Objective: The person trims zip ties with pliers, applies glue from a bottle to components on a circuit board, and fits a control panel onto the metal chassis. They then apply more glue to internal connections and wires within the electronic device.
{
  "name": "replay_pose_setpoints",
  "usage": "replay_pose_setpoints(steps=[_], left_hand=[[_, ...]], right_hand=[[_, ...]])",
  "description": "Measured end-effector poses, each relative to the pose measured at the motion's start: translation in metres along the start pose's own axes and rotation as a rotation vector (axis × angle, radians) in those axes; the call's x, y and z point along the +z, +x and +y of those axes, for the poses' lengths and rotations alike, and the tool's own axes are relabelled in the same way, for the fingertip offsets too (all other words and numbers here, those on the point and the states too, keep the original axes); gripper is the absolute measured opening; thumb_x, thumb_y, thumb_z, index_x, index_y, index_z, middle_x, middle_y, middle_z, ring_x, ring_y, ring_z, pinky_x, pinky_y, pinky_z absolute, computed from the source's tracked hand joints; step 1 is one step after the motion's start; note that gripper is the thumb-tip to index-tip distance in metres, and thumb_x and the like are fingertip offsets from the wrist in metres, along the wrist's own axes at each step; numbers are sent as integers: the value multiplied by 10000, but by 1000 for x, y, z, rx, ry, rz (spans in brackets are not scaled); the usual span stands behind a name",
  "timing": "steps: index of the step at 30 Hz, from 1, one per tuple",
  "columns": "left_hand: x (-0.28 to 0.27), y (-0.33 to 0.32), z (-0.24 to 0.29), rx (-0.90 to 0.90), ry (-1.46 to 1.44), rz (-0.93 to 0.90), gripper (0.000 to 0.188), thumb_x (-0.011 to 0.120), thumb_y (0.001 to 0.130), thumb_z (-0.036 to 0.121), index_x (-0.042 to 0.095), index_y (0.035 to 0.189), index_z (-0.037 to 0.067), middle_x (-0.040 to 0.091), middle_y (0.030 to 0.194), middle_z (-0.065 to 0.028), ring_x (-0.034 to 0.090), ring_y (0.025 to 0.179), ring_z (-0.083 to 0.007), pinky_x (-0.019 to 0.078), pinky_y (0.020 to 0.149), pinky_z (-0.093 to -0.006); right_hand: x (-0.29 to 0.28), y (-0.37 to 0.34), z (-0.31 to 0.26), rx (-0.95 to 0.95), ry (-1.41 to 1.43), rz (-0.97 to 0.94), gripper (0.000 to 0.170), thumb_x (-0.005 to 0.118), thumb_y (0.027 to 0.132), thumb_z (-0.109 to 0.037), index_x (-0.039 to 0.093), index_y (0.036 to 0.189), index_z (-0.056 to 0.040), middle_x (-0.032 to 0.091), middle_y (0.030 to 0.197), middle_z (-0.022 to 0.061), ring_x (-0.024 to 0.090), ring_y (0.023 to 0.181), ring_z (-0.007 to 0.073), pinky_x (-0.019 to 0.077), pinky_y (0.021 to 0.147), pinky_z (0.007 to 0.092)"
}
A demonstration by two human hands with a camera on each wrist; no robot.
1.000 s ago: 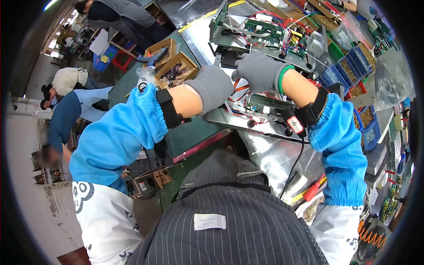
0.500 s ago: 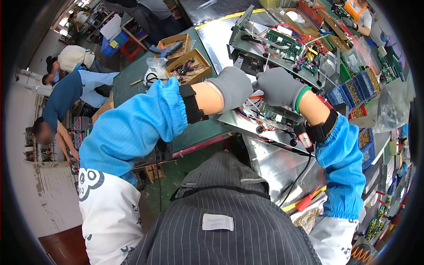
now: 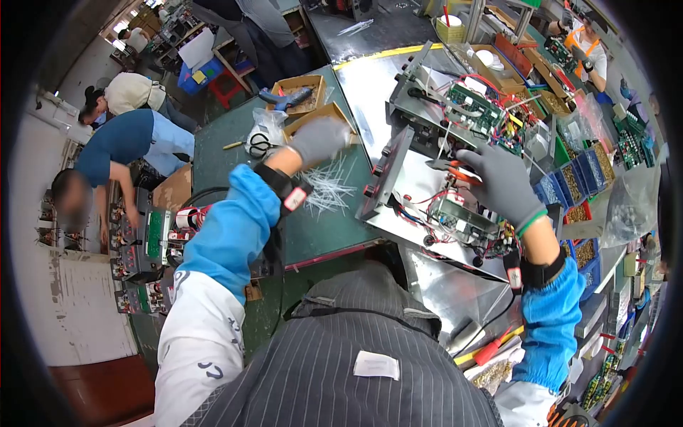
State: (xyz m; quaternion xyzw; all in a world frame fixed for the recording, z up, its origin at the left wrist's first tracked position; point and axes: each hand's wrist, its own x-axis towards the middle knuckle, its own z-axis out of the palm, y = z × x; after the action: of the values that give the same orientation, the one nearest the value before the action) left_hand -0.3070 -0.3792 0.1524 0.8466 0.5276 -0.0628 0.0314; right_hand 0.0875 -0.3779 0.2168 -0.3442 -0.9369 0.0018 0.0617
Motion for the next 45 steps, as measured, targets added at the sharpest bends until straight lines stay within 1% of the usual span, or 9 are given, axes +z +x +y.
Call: replay_pose_setpoints(steps=[4, 10, 13, 16, 20, 26, 33, 38, 45], left_hand=[[116, -11, -12, -476, -340, -324, 463, 677, 854, 368, 673, 1179, 39, 677, 1195, -231, 655, 1110, -382, 520, 947, -458], [114, 5, -44, -393, -237, -675, 863, 739, 748, 545, 510, 1442, 87, 570, 1401, -224, 585, 1255, -366, 471, 1037, -467], [50, 31, -31, -231, -154, -691, 740, 622, 855, 566, 562, 1404, 74, 575, 1410, -198, 591, 1252, -361, 459, 1051, -478], [41, 70, -42, -232, -63, -370, 422, 567, 912, 409, 748, 1109, 83, 737, 1023, -174, 691, 996, -362, 503, 955, -448], [14, 117, -15, 191, -701, 208, 275, 661, 890, 194, 728, 1130, 75, 717, 1089, -144, 682, 974, -322, 526, 890, -394], [21, 186, 17, 635, -482, 279, 339, 708, 838, 175, 703, 1177, 154, 665, 1180, -107, 640, 1083, -305, 525, 889, -420], [34, 216, 42, 888, -218, 199, 340, 602, 880, 223, 648, 1217, 223, 641, 975, -48, 668, 861, -285, 542, 697, -438], [49, 222, 46, 860, -109, 230, 278, 586, 894, 217, 656, 1163, 203, 628, 949, -40, 668, 835, -257, 551, 688, -402], [47, 208, 49, 414, -1075, 355, 230, 644, 954, 212, 717, 1122, 73, 702, 981, -120, 681, 922, -314, 548, 801, -381]], right_hand=[[-13, -9, -2, 78, 16, 59, 468, 771, 712, -150, 655, 1165, -168, 611, 949, 96, 629, 886, 315, 523, 717, 440], [-29, -18, 8, 171, 102, 102, 476, 780, 696, -140, 658, 1156, -128, 609, 943, 107, 624, 917, 336, 506, 748, 457], [-29, -16, 20, 222, 50, 87, 538, 777, 677, -142, 639, 1197, -134, 604, 980, 113, 607, 947, 342, 497, 781, 452], [-27, -8, 30, 267, 4, 57, 599, 780, 663, -153, 609, 1236, -139, 596, 1024, 102, 589, 999, 328, 486, 801, 449], [-6, 18, 42, 224, -125, 106, 608, 801, 647, -149, 606, 1222, -164, 599, 1054, 80, 584, 1022, 307, 459, 864, 467], [27, 49, 63, 199, -274, 18, 639, 782, 656, -136, 592, 1264, -181, 573, 1100, 63, 555, 1041, 284, 418, 918, 446], [33, 68, 76, 194, -324, -37, 571, 719, 739, -132, 576, 1291, -155, 576, 1067, 54, 558, 1028, 268, 425, 910, 443], [41, 71, 86, 142, -342, 3, 544, 673, 767, -128, 576, 1302, -146, 578, 1073, 50, 564, 1011, 258, 427, 904, 428], [48, 70, 84, 129, -389, 37, 492, 602, 825, -150, 571, 1316, -121, 571, 1067, 48, 558, 1018, 235, 425, 907, 408]])
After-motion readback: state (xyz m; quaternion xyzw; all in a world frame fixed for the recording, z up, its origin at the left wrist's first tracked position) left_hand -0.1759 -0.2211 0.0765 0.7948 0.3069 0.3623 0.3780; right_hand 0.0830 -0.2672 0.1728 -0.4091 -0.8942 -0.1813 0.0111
